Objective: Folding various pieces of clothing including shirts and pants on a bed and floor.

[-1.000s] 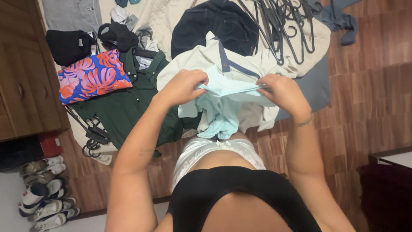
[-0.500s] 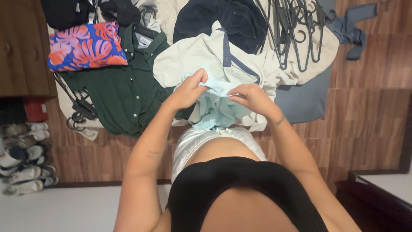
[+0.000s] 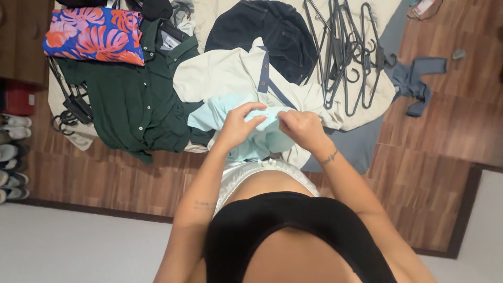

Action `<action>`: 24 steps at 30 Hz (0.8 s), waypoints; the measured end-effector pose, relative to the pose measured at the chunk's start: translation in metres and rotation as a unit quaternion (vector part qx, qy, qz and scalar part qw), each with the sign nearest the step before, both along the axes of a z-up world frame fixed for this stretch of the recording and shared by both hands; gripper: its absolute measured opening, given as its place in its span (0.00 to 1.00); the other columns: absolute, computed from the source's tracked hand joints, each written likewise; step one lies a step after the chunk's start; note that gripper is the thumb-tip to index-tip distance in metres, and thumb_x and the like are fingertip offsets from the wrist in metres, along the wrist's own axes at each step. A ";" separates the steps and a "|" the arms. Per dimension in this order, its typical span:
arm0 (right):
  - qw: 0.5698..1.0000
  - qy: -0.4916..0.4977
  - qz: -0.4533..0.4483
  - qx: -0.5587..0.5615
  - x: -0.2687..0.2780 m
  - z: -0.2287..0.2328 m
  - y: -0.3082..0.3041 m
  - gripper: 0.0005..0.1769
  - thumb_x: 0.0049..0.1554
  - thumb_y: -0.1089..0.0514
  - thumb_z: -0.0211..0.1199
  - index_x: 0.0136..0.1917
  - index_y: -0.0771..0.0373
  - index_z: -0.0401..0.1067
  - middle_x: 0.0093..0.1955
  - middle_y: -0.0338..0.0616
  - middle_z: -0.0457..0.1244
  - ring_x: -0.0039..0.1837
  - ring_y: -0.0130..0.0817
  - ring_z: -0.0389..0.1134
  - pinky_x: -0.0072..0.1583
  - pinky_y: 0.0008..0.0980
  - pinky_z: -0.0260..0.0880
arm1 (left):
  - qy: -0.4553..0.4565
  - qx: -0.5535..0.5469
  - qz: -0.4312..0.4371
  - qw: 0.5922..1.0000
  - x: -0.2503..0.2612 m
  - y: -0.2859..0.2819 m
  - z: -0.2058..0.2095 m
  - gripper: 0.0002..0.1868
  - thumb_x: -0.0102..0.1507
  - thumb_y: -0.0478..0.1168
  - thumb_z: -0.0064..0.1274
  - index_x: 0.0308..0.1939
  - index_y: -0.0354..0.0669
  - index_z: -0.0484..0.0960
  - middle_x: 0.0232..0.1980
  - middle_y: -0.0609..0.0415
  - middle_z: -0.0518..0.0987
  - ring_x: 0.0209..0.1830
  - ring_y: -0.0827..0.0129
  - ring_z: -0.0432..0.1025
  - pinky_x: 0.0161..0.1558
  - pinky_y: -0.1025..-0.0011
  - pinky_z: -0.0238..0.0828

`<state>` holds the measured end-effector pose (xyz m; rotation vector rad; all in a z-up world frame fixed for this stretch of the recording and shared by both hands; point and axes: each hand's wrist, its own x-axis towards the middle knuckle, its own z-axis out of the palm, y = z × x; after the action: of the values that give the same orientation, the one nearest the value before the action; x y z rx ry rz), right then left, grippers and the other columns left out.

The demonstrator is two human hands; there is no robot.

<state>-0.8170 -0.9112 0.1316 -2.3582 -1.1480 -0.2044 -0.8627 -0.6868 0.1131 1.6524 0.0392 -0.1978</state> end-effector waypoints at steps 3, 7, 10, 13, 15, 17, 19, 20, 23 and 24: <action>0.998 -0.035 0.044 0.024 0.008 0.008 0.000 0.12 0.51 0.66 0.69 0.49 0.59 0.73 0.29 0.39 0.60 0.32 0.38 0.65 0.35 0.37 0.63 | 0.004 -0.011 0.023 1.000 -0.001 -0.004 0.007 0.12 0.63 0.36 0.59 0.50 0.37 0.85 0.48 0.51 0.86 0.48 0.72 0.78 0.52 0.73 0.73; 0.992 -0.079 0.096 0.018 0.018 0.006 -0.001 0.15 0.49 0.67 0.69 0.52 0.60 0.77 0.28 0.37 0.58 0.30 0.36 0.63 0.34 0.37 0.61 | -0.010 0.006 0.028 1.000 -0.002 -0.004 0.022 0.12 0.62 0.36 0.61 0.47 0.36 0.85 0.47 0.51 0.86 0.48 0.72 0.78 0.52 0.73 0.73; 0.988 -0.081 0.132 0.011 0.023 0.014 0.003 0.16 0.49 0.65 0.68 0.52 0.60 0.77 0.31 0.39 0.59 0.34 0.36 0.64 0.37 0.37 0.64 | -0.020 0.013 0.036 0.999 -0.001 -0.003 0.018 0.12 0.60 0.35 0.62 0.45 0.34 0.85 0.45 0.51 0.86 0.47 0.71 0.78 0.51 0.73 0.73; 0.981 -0.091 0.165 0.051 0.024 0.027 0.008 0.15 0.50 0.65 0.64 0.53 0.62 0.74 0.46 0.43 0.67 0.43 0.40 0.69 0.42 0.35 0.68 | -0.026 -0.001 0.031 0.999 -0.001 -0.002 0.005 0.10 0.61 0.35 0.61 0.45 0.34 0.85 0.44 0.51 0.86 0.46 0.71 0.78 0.51 0.73 0.73; 0.973 -0.082 0.203 0.072 0.022 0.034 0.012 0.16 0.52 0.66 0.64 0.55 0.66 0.74 0.52 0.47 0.68 0.48 0.42 0.71 0.47 0.36 0.72 | -0.019 -0.028 0.002 0.999 -0.001 0.001 -0.005 0.09 0.63 0.35 0.60 0.44 0.34 0.86 0.44 0.51 0.86 0.46 0.72 0.78 0.52 0.73 0.74; 0.973 -0.078 0.207 0.073 0.021 0.028 0.011 0.15 0.52 0.66 0.64 0.54 0.66 0.74 0.51 0.46 0.68 0.48 0.42 0.71 0.46 0.36 0.72 | -0.017 -0.027 -0.014 0.999 -0.001 0.003 -0.007 0.08 0.63 0.35 0.59 0.44 0.35 0.86 0.44 0.51 0.86 0.46 0.71 0.78 0.51 0.73 0.74; 0.972 -0.074 0.208 0.073 0.017 0.026 0.013 0.14 0.53 0.66 0.65 0.53 0.67 0.75 0.51 0.46 0.68 0.48 0.42 0.71 0.46 0.36 0.72 | -0.016 -0.027 -0.032 0.999 -0.002 0.005 -0.007 0.08 0.62 0.35 0.59 0.44 0.35 0.86 0.43 0.51 0.86 0.45 0.71 0.79 0.51 0.73 0.74; 0.974 -0.044 0.210 0.073 0.016 0.027 0.014 0.14 0.52 0.66 0.66 0.53 0.67 0.76 0.50 0.45 0.68 0.47 0.41 0.71 0.45 0.36 0.71 | -0.010 -0.021 -0.045 0.999 -0.002 0.006 -0.006 0.08 0.62 0.35 0.59 0.43 0.35 0.86 0.43 0.51 0.86 0.44 0.71 0.78 0.50 0.73 0.74; 0.975 -0.004 0.208 0.078 0.012 0.025 0.017 0.14 0.51 0.67 0.65 0.53 0.66 0.77 0.50 0.45 0.69 0.46 0.40 0.71 0.44 0.35 0.71 | -0.004 -0.012 -0.061 0.998 -0.004 0.011 -0.007 0.08 0.62 0.35 0.60 0.42 0.35 0.85 0.41 0.51 0.85 0.43 0.71 0.78 0.49 0.73 0.74; 0.975 0.006 0.205 0.082 0.011 0.023 0.017 0.14 0.50 0.67 0.65 0.52 0.66 0.76 0.50 0.45 0.69 0.46 0.41 0.72 0.44 0.35 0.71 | -0.002 -0.012 -0.063 0.998 -0.004 0.012 -0.009 0.07 0.61 0.35 0.61 0.41 0.34 0.85 0.41 0.51 0.85 0.43 0.71 0.78 0.48 0.73 0.74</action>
<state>-0.8064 -0.8944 0.1543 -1.9281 -1.5176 -0.1333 -0.8668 -0.6747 0.1040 1.6322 -0.0704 -0.2906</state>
